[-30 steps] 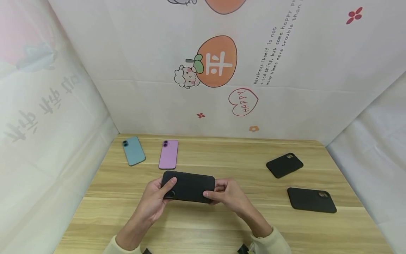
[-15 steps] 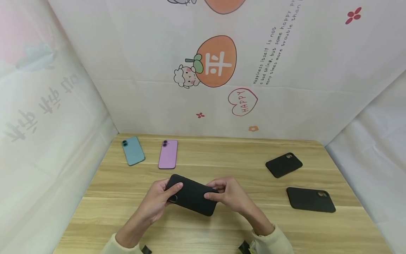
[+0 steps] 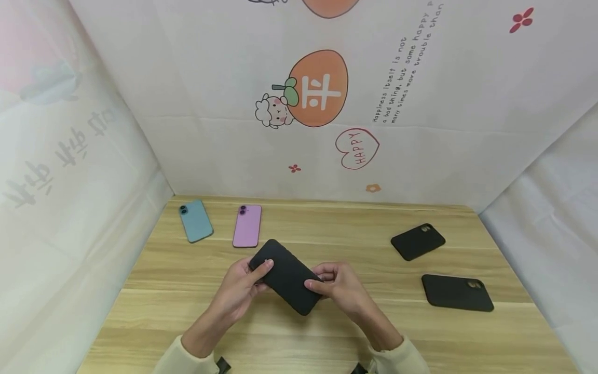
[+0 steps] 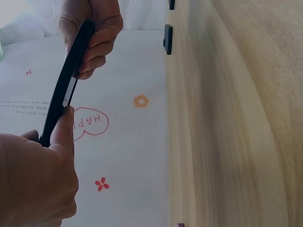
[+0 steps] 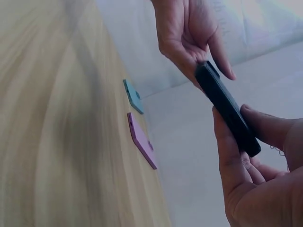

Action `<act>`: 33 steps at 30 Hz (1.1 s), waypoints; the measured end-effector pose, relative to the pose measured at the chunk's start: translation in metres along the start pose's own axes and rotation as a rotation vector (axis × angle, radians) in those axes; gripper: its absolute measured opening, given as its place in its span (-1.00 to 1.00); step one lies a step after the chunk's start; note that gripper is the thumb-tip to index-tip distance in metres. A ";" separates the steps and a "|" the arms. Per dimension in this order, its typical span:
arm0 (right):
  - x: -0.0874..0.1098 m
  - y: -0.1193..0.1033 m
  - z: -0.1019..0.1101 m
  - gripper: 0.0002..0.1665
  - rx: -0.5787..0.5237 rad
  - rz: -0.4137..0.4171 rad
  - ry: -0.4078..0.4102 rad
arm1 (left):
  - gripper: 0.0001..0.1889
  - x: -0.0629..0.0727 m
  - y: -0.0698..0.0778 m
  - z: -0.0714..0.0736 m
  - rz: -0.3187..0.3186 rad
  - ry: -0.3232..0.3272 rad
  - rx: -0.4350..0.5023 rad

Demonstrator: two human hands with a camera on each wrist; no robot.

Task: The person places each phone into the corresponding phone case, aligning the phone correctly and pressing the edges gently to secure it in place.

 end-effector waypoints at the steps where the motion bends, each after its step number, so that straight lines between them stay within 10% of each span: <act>1: 0.000 0.001 0.000 -0.62 -0.021 -0.004 0.005 | -0.53 -0.001 0.000 -0.001 0.000 -0.005 0.011; 18: 0.006 0.019 0.007 -0.62 -0.028 -0.058 0.028 | -0.69 -0.015 -0.012 -0.013 0.031 -0.074 -0.121; 33: 0.013 0.038 0.015 -0.67 0.081 -0.084 -0.012 | -0.91 -0.024 -0.040 -0.034 0.151 -0.317 -0.364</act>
Point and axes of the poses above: each hand's wrist, its own x-axis away from the middle knuckle, its own z-axis out of the back of the hand, y = z × x, the point moved 9 cm from there along -x, towards the middle knuckle, and after that the axes turned 3 degrees about x, right-handed, at the moved point
